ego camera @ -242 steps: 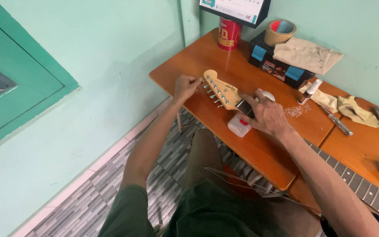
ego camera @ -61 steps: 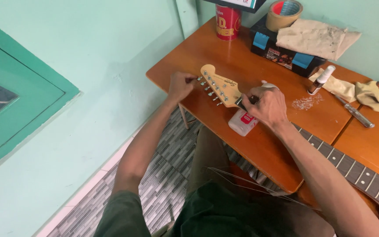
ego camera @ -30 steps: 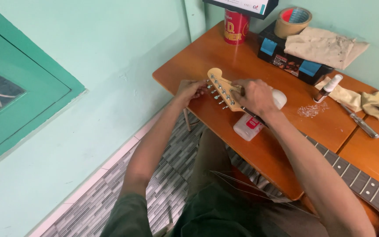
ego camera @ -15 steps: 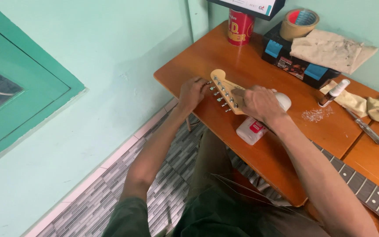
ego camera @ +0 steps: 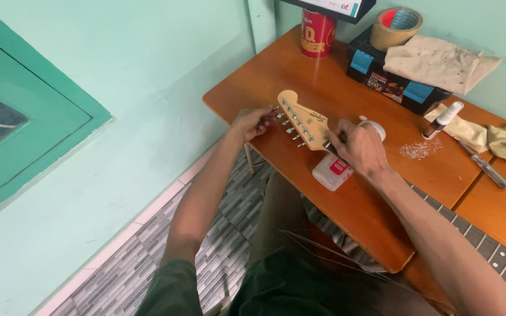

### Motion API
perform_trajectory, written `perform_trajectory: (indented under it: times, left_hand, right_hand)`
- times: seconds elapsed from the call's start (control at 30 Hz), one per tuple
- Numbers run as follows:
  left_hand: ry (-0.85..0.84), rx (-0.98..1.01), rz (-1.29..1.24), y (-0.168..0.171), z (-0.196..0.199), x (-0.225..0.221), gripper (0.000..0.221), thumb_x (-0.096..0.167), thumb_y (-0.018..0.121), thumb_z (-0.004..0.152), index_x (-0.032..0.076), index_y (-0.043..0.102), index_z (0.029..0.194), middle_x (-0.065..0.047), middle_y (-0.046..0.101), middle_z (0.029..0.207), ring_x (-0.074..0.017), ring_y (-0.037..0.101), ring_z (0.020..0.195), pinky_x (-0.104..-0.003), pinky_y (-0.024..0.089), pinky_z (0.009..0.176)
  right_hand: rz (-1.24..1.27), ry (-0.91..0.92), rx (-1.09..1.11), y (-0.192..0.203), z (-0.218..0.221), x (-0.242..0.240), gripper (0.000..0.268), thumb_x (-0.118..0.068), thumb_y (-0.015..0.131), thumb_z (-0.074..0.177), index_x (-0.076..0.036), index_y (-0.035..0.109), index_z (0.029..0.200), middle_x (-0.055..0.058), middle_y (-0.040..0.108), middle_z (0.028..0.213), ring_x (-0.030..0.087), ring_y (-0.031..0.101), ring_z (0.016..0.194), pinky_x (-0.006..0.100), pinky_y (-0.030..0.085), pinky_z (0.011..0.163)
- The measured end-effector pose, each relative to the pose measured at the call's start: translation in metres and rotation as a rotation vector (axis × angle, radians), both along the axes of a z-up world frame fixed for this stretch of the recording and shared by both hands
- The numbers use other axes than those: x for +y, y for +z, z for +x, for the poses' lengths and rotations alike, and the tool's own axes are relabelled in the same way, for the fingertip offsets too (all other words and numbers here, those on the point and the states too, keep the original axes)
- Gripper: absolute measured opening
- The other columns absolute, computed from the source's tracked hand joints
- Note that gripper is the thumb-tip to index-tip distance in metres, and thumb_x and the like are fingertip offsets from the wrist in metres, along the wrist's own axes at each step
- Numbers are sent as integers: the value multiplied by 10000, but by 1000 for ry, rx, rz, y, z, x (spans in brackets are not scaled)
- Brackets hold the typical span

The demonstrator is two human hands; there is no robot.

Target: Tightening the screws and winding the tuning pegs on a guitar headstock using a screwdriver and a string winder.

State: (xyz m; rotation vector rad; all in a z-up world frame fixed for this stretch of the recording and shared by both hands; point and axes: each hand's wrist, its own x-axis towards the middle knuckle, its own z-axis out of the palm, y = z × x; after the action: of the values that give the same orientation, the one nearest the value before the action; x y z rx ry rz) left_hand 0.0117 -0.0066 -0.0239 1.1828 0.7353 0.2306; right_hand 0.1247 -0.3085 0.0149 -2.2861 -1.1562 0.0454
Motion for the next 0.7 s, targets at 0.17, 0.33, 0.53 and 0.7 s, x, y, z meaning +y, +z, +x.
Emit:
perform_trajectory:
  times: [0.17,0.33,0.53,0.7]
  left_hand:
    - [67,-41,122,12,-1,-16,377,199,888,810,-58,724,1031,-173,740,903,-114,605,615,-183,488,519]
    - [19,-26,1171,-5,2,-8,146,234,887,791,140,821,882,-71,787,849,-286,762,826,-316,570,692]
    - [-74,-104,1509,8,-7,-16,24,108,781,875,104,761,861,-43,680,775,-213,673,669,-272,531,559]
    - [27,2,288,18,-5,-16,298,269,758,855,-21,782,915,-135,754,786,-144,699,601,-234,584,545]
  right_hand:
    - [80,38,17,26,-13,-10,256,-346,729,942,-121,675,832,153,675,662,396,705,762,491,552,689]
    - [164,39,4,35,-15,-15,267,-312,774,903,-105,691,757,180,651,623,394,679,686,465,521,624]
    - [252,44,48,30,-10,-14,256,-295,795,884,-121,688,730,128,647,597,337,657,622,423,501,592]
    - [198,29,-44,36,-19,-15,295,-285,802,881,-105,669,690,145,649,580,371,691,681,430,558,936]
